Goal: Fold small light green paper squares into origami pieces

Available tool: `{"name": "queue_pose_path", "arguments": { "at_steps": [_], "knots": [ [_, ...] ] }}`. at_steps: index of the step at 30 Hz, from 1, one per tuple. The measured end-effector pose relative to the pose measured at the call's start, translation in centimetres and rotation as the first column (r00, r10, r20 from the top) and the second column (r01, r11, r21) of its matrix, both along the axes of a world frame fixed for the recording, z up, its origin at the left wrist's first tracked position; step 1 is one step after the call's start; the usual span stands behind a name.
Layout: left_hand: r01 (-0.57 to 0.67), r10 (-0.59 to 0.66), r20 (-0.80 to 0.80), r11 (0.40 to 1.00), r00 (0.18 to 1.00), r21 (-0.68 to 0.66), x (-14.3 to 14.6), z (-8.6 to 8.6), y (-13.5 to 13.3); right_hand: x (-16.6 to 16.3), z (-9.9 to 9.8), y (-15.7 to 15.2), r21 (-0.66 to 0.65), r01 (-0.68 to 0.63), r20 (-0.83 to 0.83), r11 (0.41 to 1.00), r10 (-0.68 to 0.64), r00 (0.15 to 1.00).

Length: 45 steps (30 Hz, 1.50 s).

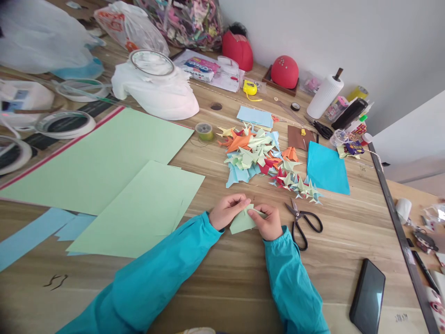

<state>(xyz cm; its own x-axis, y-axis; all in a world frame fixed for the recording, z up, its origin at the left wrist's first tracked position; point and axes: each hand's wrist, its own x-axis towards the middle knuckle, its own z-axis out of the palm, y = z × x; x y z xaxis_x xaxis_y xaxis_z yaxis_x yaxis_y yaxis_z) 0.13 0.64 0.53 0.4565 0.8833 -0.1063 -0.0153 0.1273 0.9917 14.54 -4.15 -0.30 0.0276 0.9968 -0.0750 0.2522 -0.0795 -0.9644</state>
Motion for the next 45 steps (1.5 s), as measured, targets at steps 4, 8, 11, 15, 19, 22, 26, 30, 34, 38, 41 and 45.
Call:
{"name": "queue_pose_path", "arguments": {
  "at_steps": [4, 8, 11, 15, 19, 22, 26, 30, 34, 38, 41, 45],
  "knots": [
    [0.006, -0.004, -0.035, 0.998, 0.999, 0.055, -0.09, -0.03, 0.04, -0.05, 0.18, -0.04, -0.012, -0.003, -0.005, 1.0, 0.003, 1.0],
    [-0.012, 0.017, -0.068, 0.996, 0.998, 0.084, -0.08, 0.08, -0.05, -0.08, 0.35, -0.09, -0.037, -0.035, -0.035, 0.999, 0.034, 0.999],
    [-0.024, 0.03, -0.078, 0.997, 0.996, 0.08, 0.0, 0.2, -0.16, 0.03, 0.35, -0.09, -0.037, -0.057, -0.05, 0.998, 0.055, 0.997],
    [-0.018, 0.022, -0.076, 0.998, 0.997, 0.054, 0.1, 0.17, -0.22, 0.18, 0.29, -0.09, -0.02, -0.07, -0.062, 0.997, 0.068, 0.996],
    [-0.007, 0.011, -0.079, 0.998, 0.997, 0.055, 0.03, 0.08, -0.13, 0.04, 0.22, -0.13, -0.022, -0.068, -0.098, 0.997, 0.066, 0.993],
    [0.042, -0.034, -0.09, 0.995, 0.995, 0.092, -0.13, 0.03, -0.01, -0.2, 0.22, -0.14, -0.034, -0.071, -0.109, 0.997, 0.067, 0.992],
    [0.091, -0.082, -0.082, 0.99, 0.993, 0.11, -0.28, -0.09, 0.15, -0.4, 0.26, -0.03, -0.037, -0.082, -0.109, 0.996, 0.078, 0.991],
    [0.077, -0.069, -0.079, 0.993, 0.994, 0.092, -0.2, -0.26, 0.16, -0.45, 0.27, 0.04, -0.022, -0.082, -0.104, 0.996, 0.08, 0.991],
    [0.056, -0.047, -0.098, 0.995, 0.994, 0.084, 0.03, -0.46, 0.0, -0.47, 0.29, 0.0, -0.022, -0.073, -0.095, 0.997, 0.071, 0.993],
    [0.043, -0.035, -0.105, 0.996, 0.994, 0.08, 0.17, -0.59, -0.07, -0.38, 0.22, -0.05, -0.032, -0.067, -0.114, 0.997, 0.063, 0.992],
    [0.037, -0.03, -0.096, 0.997, 0.995, 0.075, 0.18, -0.53, -0.08, -0.23, 0.05, -0.1, -0.047, -0.075, -0.149, 0.996, 0.067, 0.987],
    [0.019, -0.013, -0.089, 0.998, 0.996, 0.064, 0.15, -0.31, -0.09, -0.05, -0.06, -0.14, -0.067, -0.076, -0.143, 0.995, 0.066, 0.988]
  ]
}}
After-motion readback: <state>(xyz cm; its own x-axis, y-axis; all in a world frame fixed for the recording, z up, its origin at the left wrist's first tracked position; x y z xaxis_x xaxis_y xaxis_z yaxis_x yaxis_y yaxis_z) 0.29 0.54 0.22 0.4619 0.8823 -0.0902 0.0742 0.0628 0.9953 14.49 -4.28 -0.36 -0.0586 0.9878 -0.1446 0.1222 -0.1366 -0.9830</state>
